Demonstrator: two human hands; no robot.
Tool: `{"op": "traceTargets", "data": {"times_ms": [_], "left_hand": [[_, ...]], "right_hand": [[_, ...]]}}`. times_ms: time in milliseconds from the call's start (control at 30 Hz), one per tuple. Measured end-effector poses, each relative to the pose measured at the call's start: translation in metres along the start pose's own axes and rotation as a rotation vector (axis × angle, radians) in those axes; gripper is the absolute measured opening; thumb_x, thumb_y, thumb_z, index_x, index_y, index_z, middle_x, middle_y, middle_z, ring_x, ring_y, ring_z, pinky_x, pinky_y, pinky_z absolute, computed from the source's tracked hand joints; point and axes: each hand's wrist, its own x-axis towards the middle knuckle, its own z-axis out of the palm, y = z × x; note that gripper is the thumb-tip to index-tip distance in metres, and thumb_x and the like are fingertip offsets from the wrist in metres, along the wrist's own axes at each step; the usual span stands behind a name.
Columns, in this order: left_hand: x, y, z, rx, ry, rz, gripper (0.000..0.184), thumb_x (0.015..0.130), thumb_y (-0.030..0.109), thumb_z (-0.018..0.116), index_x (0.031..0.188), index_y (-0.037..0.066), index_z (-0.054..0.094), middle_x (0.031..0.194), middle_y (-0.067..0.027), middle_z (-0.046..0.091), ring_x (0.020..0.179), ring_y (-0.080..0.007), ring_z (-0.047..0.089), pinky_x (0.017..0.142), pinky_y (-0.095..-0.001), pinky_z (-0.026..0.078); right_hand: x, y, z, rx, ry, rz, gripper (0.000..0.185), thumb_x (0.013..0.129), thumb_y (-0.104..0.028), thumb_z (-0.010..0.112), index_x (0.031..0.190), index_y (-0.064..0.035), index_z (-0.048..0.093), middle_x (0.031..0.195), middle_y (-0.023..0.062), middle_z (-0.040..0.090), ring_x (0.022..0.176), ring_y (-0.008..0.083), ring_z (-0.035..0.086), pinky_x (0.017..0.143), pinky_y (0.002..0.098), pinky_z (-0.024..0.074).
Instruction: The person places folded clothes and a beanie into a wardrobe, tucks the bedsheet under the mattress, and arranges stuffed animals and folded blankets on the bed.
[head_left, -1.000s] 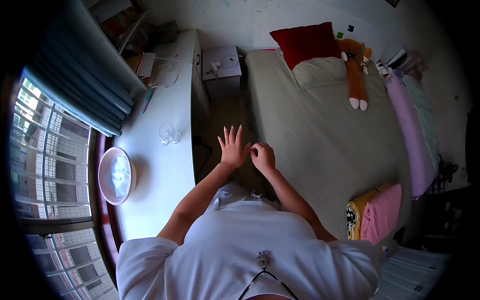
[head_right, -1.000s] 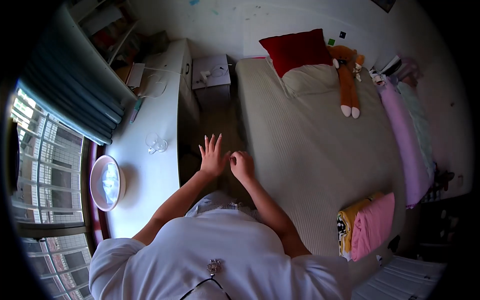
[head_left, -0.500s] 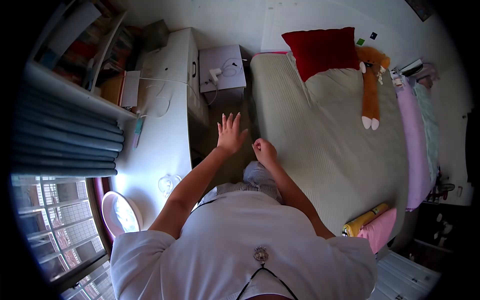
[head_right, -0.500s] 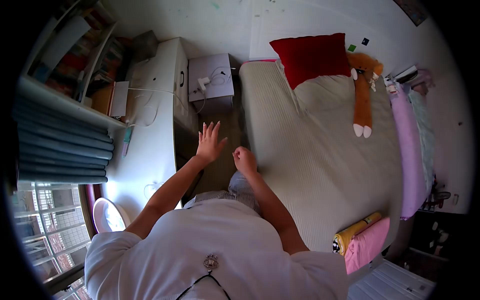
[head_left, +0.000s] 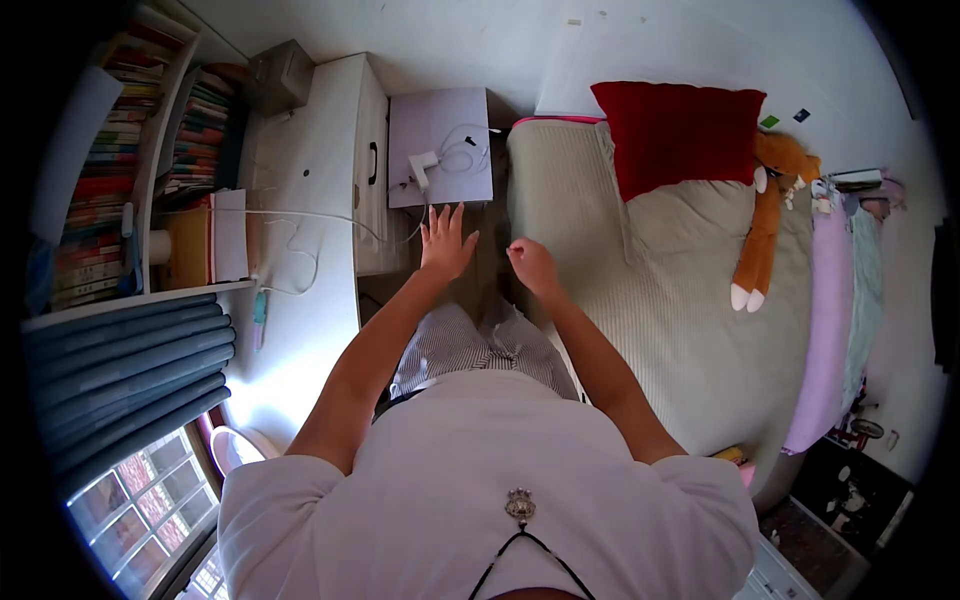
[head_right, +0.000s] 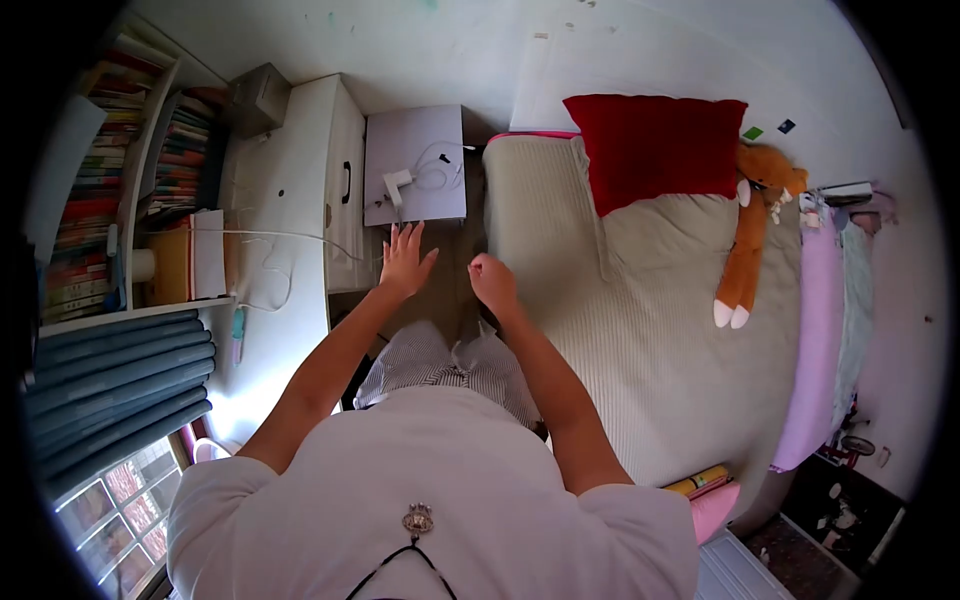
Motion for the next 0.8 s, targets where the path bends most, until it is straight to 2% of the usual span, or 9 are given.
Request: {"op": "traceTargets", "data": {"times_ms": [67, 167, 267, 400, 433, 533, 633, 733, 800], "left_hand": [[0.024, -0.006, -0.004, 0.007, -0.014, -0.020, 0.067, 0.093, 0.044, 0.049, 0.146, 0.012, 0.024, 0.149, -0.0149, 0.027, 0.142, -0.0387, 0.012, 0.113, -0.0536, 0.014], [0.061, -0.031, 0.001, -0.041, -0.074, -0.094, 0.066, 0.093, 0.043, 0.049, 0.145, 0.011, 0.025, 0.149, -0.0144, 0.027, 0.142, -0.0379, 0.011, 0.114, -0.0522, 0.014], [0.111, -0.075, 0.018, -0.096, -0.105, -0.140, 0.066, 0.093, 0.045, 0.047, 0.145, 0.010, 0.026, 0.148, -0.0159, 0.026, 0.141, -0.0404, 0.012, 0.112, -0.0565, 0.016], [0.195, -0.159, 0.047, -0.365, 0.064, -0.179, 0.057, 0.091, 0.032, 0.053, 0.139, 0.006, 0.036, 0.141, -0.0194, 0.038, 0.137, -0.0379, 0.026, 0.111, -0.0447, 0.026], [0.219, -0.168, 0.033, -0.447, 0.018, -0.305, 0.053, 0.091, 0.025, 0.054, 0.137, 0.004, 0.040, 0.138, -0.0195, 0.043, 0.133, -0.0350, 0.035, 0.109, -0.0391, 0.030], [0.278, -0.220, 0.049, -0.482, 0.099, -0.505, 0.053, 0.091, 0.023, 0.053, 0.138, 0.004, 0.039, 0.139, -0.0188, 0.044, 0.127, -0.0333, 0.043, 0.105, -0.0385, 0.035], [0.326, -0.274, 0.081, -0.427, 0.029, -0.473, 0.053, 0.092, 0.027, 0.051, 0.139, 0.004, 0.040, 0.140, -0.0194, 0.042, 0.128, -0.0337, 0.041, 0.107, -0.0387, 0.033], [0.366, -0.304, 0.106, -0.435, -0.019, -0.487, 0.056, 0.092, 0.030, 0.052, 0.138, 0.001, 0.038, 0.139, -0.0211, 0.042, 0.128, -0.0343, 0.041, 0.107, -0.0386, 0.033], [0.383, -0.308, 0.124, -0.428, 0.012, -0.593, 0.059, 0.092, 0.032, 0.052, 0.138, -0.001, 0.037, 0.139, -0.0219, 0.041, 0.128, -0.0350, 0.041, 0.107, -0.0390, 0.032]], "right_hand": [[0.035, -0.003, 0.003, 0.056, -0.019, -0.005, 0.015, 0.082, -0.021, 0.064, 0.084, -0.0067, 0.061, 0.080, 0.0140, 0.064, 0.076, 0.0333, 0.062, 0.066, 0.0412, 0.0496], [0.082, 0.000, 0.013, 0.064, -0.100, 0.058, 0.015, 0.081, -0.019, 0.065, 0.088, -0.0067, 0.061, 0.083, 0.0128, 0.064, 0.079, 0.0314, 0.062, 0.069, 0.0400, 0.0494], [0.133, 0.024, 0.043, 0.094, -0.099, 0.021, 0.023, 0.078, -0.018, 0.068, 0.095, -0.0053, 0.060, 0.093, 0.0122, 0.063, 0.090, 0.0313, 0.059, 0.078, 0.0408, 0.0471], [0.205, 0.042, 0.079, -0.077, -0.029, -0.033, 0.047, 0.074, -0.024, 0.074, 0.112, -0.0039, 0.055, 0.116, 0.0178, 0.056, 0.112, 0.0358, 0.051, 0.095, 0.0442, 0.0399], [0.226, 0.054, 0.095, -0.098, -0.024, -0.018, 0.053, 0.073, -0.026, 0.075, 0.116, -0.0038, 0.053, 0.122, 0.0201, 0.053, 0.116, 0.0377, 0.048, 0.098, 0.0450, 0.0377], [0.282, 0.086, 0.135, -0.161, -0.017, 0.061, 0.069, 0.070, -0.031, 0.078, 0.127, -0.0048, 0.048, 0.135, 0.0251, 0.043, 0.125, 0.0420, 0.039, 0.104, 0.0467, 0.0334], [0.357, 0.111, 0.164, -0.261, -0.078, 0.101, 0.083, 0.068, -0.036, 0.079, 0.135, -0.0058, 0.041, 0.143, 0.0259, 0.033, 0.132, 0.0451, 0.030, 0.107, 0.0477, 0.0310], [0.420, 0.139, 0.196, -0.351, -0.083, -0.067, 0.089, 0.069, -0.042, 0.077, 0.139, -0.0065, 0.036, 0.145, 0.0247, 0.031, 0.134, 0.0441, 0.028, 0.107, 0.0489, 0.0307], [0.445, 0.154, 0.220, -0.396, -0.157, -0.047, 0.093, 0.069, -0.048, 0.075, 0.142, -0.0074, 0.032, 0.146, 0.0242, 0.029, 0.136, 0.0431, 0.025, 0.108, 0.0500, 0.0283]]}}
